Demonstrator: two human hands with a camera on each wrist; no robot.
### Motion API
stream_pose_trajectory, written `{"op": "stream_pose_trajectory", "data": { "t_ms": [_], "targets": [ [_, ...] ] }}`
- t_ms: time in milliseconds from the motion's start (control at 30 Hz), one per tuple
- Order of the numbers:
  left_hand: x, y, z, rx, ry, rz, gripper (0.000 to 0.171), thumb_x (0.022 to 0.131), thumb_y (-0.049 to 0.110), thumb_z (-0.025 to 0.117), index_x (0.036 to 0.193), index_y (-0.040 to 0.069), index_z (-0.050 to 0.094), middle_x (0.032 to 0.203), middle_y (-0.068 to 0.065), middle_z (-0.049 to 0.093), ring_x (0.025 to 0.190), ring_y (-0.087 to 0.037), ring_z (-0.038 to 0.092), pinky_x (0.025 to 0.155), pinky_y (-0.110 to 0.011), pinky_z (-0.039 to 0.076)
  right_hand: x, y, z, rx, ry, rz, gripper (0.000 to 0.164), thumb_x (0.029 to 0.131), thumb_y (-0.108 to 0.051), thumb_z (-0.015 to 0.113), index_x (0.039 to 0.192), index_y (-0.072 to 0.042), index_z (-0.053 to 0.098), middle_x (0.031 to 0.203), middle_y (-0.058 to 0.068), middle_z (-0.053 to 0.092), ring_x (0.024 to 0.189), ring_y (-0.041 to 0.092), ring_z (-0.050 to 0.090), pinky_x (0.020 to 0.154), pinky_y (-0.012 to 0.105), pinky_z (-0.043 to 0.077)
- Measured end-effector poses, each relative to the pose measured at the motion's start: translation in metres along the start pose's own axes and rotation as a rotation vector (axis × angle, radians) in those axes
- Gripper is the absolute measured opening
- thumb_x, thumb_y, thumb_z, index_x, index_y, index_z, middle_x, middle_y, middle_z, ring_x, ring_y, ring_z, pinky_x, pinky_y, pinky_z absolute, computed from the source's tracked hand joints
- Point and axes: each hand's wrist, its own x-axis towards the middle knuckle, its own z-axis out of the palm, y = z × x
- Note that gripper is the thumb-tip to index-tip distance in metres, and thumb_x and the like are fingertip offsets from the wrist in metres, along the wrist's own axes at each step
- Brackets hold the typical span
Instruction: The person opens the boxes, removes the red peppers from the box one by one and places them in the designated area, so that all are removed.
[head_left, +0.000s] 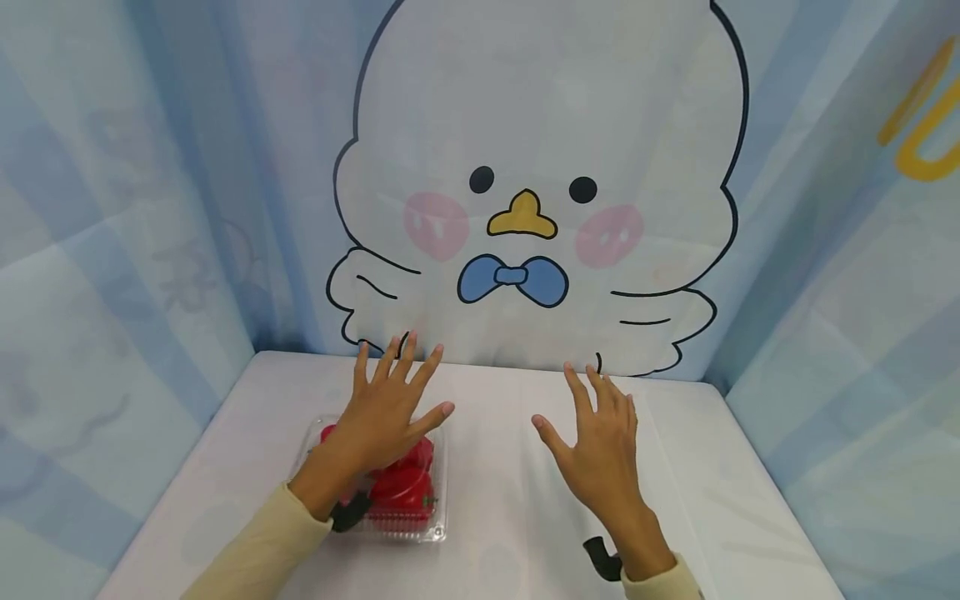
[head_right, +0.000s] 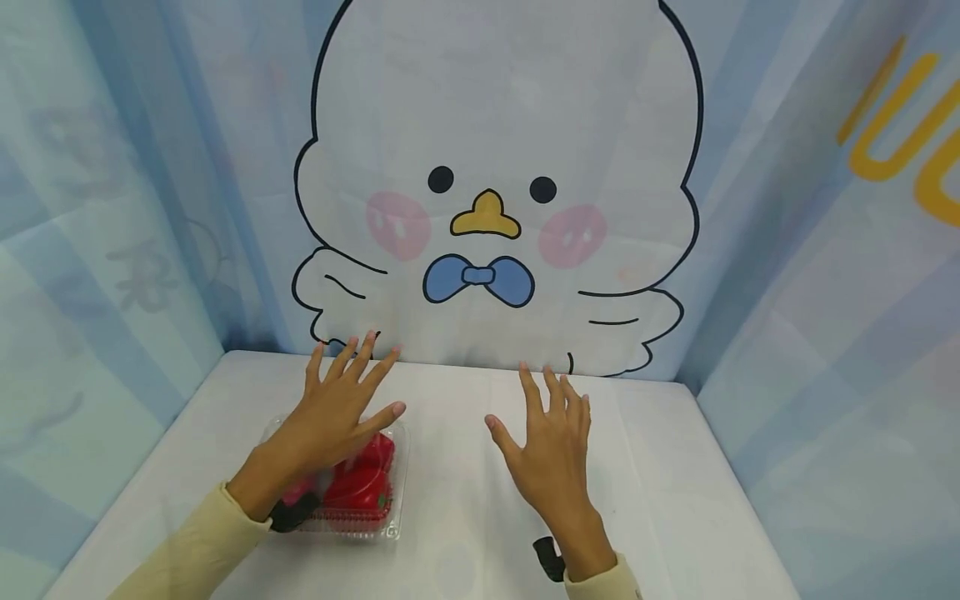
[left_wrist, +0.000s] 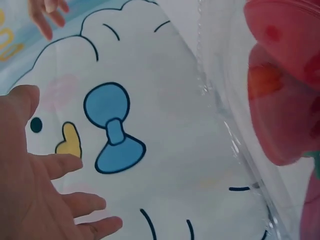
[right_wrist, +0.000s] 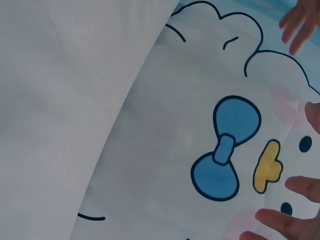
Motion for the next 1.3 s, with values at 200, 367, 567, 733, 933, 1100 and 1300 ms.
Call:
{"op": "stream_pose_trajectory", "data": {
  "t_ms": [200,367,567,733,933,1100,1300],
  "targets": [
    [-0.011,-0.018,0.003,-0.130,0.078,-0.035,0.074,0.100,0.048,0.068,0.163,0.017,0.044,0.172,-0.022,0.034,0.153,-0.047,0.038,0.125,-0.076,0.012,-0.010,-0.010,0.013,0.103,0.097,-0.045,0.078,0.085,-0.034,0.091,0.152,-0.013,0.058,0.141,0.022,0.058,0.128,0.041,0.052,0.102,0.060,0.048],
    [-0.021,-0.030,0.005,-0.239,0.148,-0.055,0.067,0.097,0.036,0.076,0.157,0.017,0.053,0.167,-0.021,0.044,0.148,-0.046,0.046,0.119,-0.074,0.026,-0.018,-0.019,0.023,0.166,0.133,-0.060,0.072,0.082,-0.030,0.094,0.146,-0.013,0.063,0.127,0.018,0.060,0.122,0.037,0.057,0.097,0.055,0.055],
    [-0.036,-0.046,0.002,-0.413,0.177,-0.133,0.067,0.094,0.029,0.080,0.156,0.020,0.055,0.166,-0.018,0.046,0.150,-0.045,0.044,0.115,-0.075,0.029,-0.029,-0.031,0.035,0.234,0.187,-0.102,0.068,0.078,-0.027,0.097,0.139,-0.013,0.068,0.120,0.012,0.062,0.117,0.028,0.060,0.092,0.048,0.058],
    [-0.050,-0.066,0.000,-0.538,0.185,-0.188,0.065,0.095,0.027,0.080,0.155,0.023,0.056,0.166,-0.017,0.047,0.153,-0.045,0.042,0.114,-0.082,0.033,-0.040,-0.042,0.044,0.278,0.221,-0.143,0.064,0.077,-0.026,0.097,0.135,-0.015,0.070,0.118,0.008,0.063,0.118,0.024,0.061,0.091,0.045,0.060],
    [-0.067,-0.084,0.000,-0.632,0.186,-0.209,0.062,0.099,0.026,0.076,0.157,0.020,0.054,0.165,-0.018,0.048,0.149,-0.046,0.046,0.105,-0.078,0.046,-0.054,-0.058,0.053,0.371,0.213,-0.167,0.059,0.080,-0.026,0.094,0.134,-0.017,0.071,0.122,0.005,0.062,0.126,0.026,0.060,0.100,0.050,0.059],
    [-0.079,-0.096,0.000,-0.715,0.157,-0.250,0.062,0.103,0.031,0.071,0.160,0.021,0.049,0.166,-0.015,0.047,0.149,-0.045,0.046,0.106,-0.080,0.043,-0.063,-0.070,0.057,0.406,0.213,-0.181,0.057,0.081,-0.028,0.094,0.133,-0.019,0.071,0.126,0.006,0.062,0.128,0.025,0.060,0.105,0.045,0.058],
    [-0.093,-0.109,0.001,-0.780,0.129,-0.299,0.060,0.107,0.033,0.065,0.163,0.022,0.045,0.166,-0.015,0.047,0.149,-0.041,0.045,0.109,-0.074,0.044,-0.073,-0.084,0.064,0.444,0.217,-0.203,0.058,0.078,-0.023,0.096,0.131,-0.019,0.072,0.128,0.004,0.061,0.126,0.023,0.059,0.105,0.041,0.059]
  ]
}}
